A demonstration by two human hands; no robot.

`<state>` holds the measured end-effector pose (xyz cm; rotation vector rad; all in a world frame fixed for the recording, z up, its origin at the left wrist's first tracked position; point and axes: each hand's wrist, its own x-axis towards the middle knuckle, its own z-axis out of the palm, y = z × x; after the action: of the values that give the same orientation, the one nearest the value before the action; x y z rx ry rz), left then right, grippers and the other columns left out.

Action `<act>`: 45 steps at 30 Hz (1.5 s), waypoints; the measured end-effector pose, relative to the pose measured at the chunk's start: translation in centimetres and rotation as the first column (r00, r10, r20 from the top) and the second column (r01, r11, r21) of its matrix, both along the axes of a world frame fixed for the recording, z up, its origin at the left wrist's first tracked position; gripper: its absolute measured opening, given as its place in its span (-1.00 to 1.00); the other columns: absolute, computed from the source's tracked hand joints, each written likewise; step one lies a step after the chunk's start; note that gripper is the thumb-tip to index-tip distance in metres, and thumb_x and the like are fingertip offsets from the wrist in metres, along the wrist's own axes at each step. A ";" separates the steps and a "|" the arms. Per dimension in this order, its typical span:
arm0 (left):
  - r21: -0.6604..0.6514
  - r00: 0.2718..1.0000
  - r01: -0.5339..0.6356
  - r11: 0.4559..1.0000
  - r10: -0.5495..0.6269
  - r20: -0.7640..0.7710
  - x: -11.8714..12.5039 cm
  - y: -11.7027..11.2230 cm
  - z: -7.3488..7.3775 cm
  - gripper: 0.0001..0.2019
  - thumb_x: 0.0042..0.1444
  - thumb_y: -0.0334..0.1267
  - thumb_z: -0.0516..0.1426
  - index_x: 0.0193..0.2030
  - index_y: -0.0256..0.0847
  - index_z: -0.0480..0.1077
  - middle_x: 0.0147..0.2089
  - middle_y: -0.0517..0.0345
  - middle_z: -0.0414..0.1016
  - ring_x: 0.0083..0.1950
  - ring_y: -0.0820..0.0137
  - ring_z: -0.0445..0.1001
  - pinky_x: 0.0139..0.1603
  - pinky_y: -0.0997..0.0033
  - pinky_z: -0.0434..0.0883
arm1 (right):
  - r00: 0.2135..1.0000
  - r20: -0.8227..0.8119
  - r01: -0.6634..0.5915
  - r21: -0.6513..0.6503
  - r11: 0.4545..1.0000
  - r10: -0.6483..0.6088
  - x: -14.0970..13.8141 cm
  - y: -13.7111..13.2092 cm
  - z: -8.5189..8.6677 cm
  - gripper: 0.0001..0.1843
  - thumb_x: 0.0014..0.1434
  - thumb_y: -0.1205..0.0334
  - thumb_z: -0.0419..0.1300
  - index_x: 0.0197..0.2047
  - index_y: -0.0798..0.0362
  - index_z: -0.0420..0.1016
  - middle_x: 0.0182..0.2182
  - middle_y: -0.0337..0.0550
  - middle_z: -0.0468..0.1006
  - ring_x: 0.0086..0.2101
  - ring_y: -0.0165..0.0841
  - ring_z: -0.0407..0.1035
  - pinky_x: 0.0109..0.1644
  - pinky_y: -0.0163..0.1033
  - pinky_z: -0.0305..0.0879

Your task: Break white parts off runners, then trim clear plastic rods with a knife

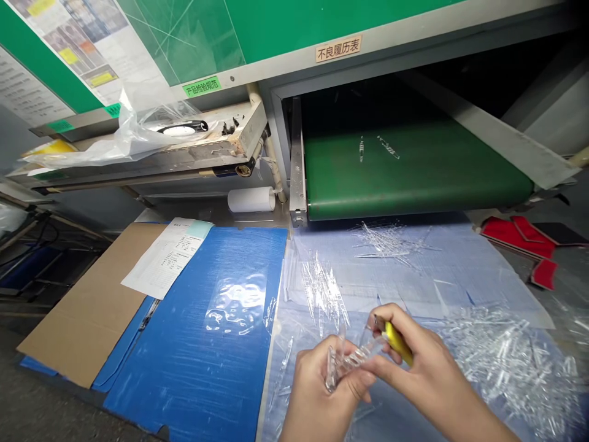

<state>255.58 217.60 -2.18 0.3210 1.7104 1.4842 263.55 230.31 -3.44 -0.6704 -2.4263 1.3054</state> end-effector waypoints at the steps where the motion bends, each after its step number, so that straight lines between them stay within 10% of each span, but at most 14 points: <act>1: -0.009 1.000 0.008 1.000 -0.008 -0.011 -0.1 -0.1 -0.1 -0.87 -0.09 -0.24 0.17 -0.45 -0.26 0.34 -0.65 0.28 0.29 -0.57 0.47 0.29 -0.48 0.50 0.21 | 0.999 0.012 0.032 0.033 0.999 -0.032 -0.3 -0.3 -0.2 -0.81 -0.01 0.15 0.21 -0.42 -0.04 0.22 -0.65 -0.42 0.24 -0.65 -0.48 0.16 -0.61 -0.42 0.12; 6: -0.223 0.973 -0.002 0.975 -0.050 -0.226 -0.9 -2.9 -2.8 -0.92 -0.02 -0.29 0.11 -0.40 -0.24 0.38 -0.56 0.20 0.42 -0.50 0.38 0.38 -0.44 0.47 0.24 | 0.989 -0.016 0.145 0.143 0.979 -0.144 -0.9 0.5 -0.9 -0.81 0.14 0.04 0.03 -0.38 -0.04 0.27 -0.64 -0.38 0.31 -0.69 -0.48 0.18 -0.63 -0.41 0.12; 9: -0.388 0.864 -0.079 0.918 -0.131 -0.487 -1.4 -5.8 -6.0 -0.92 0.02 -0.34 0.08 -0.42 -0.23 0.39 -0.43 0.11 0.45 -0.39 0.33 0.40 -0.36 0.42 0.25 | 0.997 0.083 -0.001 0.122 0.992 -0.009 -0.9 1.0 -1.7 -0.77 0.18 0.04 -0.01 -0.41 -0.03 0.27 -0.60 -0.34 0.36 -0.67 -0.48 0.22 -0.62 -0.40 0.13; 15: -0.524 0.863 -0.032 0.851 -0.242 -0.444 -0.7 -8.7 -10.1 -0.89 0.03 -0.40 0.05 -0.37 -0.24 0.41 -0.35 0.05 0.44 -0.31 0.29 0.41 -0.29 0.39 0.26 | 0.966 0.146 -0.220 0.051 0.974 0.211 -1.6 -0.5 -3.0 -0.75 0.22 0.13 -0.05 -0.46 -0.02 0.28 -0.59 -0.32 0.39 -0.62 -0.46 0.25 -0.57 -0.39 0.15; 26: -0.311 0.976 -0.103 0.945 0.037 -0.213 -0.5 -7.5 -9.3 -0.61 0.15 0.07 -0.13 -0.34 -0.25 0.25 -0.60 0.37 0.07 -0.70 0.59 -0.09 -0.67 0.53 0.06 | 0.922 0.264 -0.256 -0.131 0.958 0.283 -2.1 -1.5 -4.2 -0.73 0.21 0.09 -0.05 -0.23 -0.01 0.41 -0.60 -0.31 0.44 -0.57 -0.40 0.35 -0.50 -0.36 0.22; 37: -0.512 0.850 -0.178 0.840 -0.132 -0.511 -2.9 -9.9 -10.5 -0.81 0.07 -0.28 -0.01 -0.27 -0.24 0.40 -0.28 -0.04 0.42 -0.24 0.18 0.38 -0.21 0.25 0.26 | 0.584 0.569 -0.698 -0.012 0.716 0.578 -0.1 -5.6 -6.2 -0.81 -0.14 0.45 0.09 -0.63 0.06 0.48 -0.59 -0.05 0.58 -0.50 -0.09 0.48 -0.52 -0.28 0.03; 45: -0.549 0.855 -0.031 0.835 -0.262 -0.447 -1.1 -7.8 -10.3 -0.79 -0.01 -0.28 0.12 -0.21 -0.27 0.42 -0.25 -0.03 0.51 -0.21 0.21 0.45 -0.20 0.35 0.30 | 0.594 0.637 -0.619 -0.029 0.785 0.491 2.9 -5.2 -8.1 -0.79 0.05 0.28 0.08 -0.45 0.02 0.56 -0.47 -0.01 0.60 -0.42 -0.10 0.49 -0.42 -0.22 0.20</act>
<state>254.49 209.81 -12.45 0.5342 2.3982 0.7904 266.41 225.09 -11.58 -0.2860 -3.4810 1.1092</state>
